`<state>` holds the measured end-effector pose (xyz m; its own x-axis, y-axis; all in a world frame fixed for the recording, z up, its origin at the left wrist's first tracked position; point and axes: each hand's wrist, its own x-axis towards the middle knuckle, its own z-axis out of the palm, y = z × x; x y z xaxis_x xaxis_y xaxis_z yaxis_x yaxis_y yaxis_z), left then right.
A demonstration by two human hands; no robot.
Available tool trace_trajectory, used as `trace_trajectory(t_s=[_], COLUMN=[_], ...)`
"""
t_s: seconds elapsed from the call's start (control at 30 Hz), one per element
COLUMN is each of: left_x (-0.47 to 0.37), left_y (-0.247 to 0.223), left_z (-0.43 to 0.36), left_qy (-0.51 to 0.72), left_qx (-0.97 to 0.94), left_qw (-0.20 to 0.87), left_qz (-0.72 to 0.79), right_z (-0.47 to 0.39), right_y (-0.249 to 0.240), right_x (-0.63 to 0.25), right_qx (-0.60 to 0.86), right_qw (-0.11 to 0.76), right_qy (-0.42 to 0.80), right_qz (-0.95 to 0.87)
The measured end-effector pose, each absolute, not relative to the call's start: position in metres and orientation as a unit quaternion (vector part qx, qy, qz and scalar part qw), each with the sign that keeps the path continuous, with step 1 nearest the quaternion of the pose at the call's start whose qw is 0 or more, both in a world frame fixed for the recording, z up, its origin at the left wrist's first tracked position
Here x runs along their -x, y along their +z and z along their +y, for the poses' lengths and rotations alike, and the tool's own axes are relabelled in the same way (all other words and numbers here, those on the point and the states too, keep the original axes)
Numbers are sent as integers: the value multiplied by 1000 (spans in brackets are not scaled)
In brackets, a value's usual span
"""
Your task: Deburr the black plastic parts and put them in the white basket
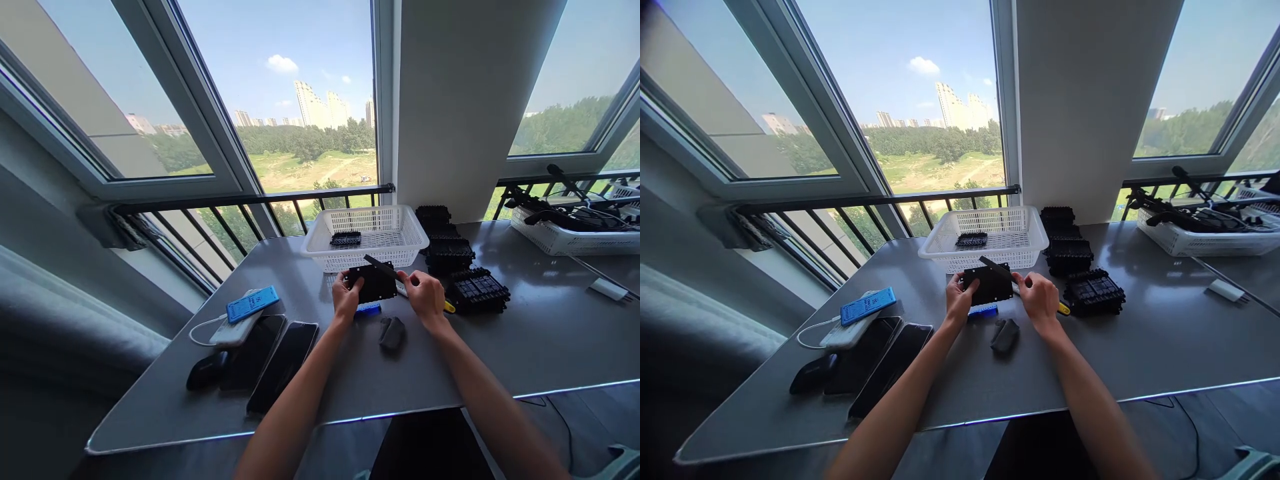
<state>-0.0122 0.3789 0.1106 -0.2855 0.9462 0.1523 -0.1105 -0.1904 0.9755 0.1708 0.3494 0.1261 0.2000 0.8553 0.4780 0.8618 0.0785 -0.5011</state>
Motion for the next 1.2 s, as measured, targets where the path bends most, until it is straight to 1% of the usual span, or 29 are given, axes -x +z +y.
trace_trajectory(t_s=[0.17,0.43,0.6,0.9,1.1,1.2], left_x=[14,17,17,16,19,20], left_y=[109,105,106,111,110,108], left_z=[380,383,383,380,382,383], left_qy=[636,639,641,636,645,643], left_qx=[-439,-435,-426,-426,-417,-424], left_qw=[402,402,421,420,410,406], left_qz=[492,491,481,487,492,492], right_z=[348,349,349,349,351,351], right_y=[124,126,127,127,126,125], right_x=[-166,-169,-168,-169,-174,-172], right_qx=[662,684,693,686,686,675], right_qw=[372,375,367,370,394,390], right_qy=[7,24,31,37,37,41], right_qz=[-650,-626,-620,-626,-610,-625])
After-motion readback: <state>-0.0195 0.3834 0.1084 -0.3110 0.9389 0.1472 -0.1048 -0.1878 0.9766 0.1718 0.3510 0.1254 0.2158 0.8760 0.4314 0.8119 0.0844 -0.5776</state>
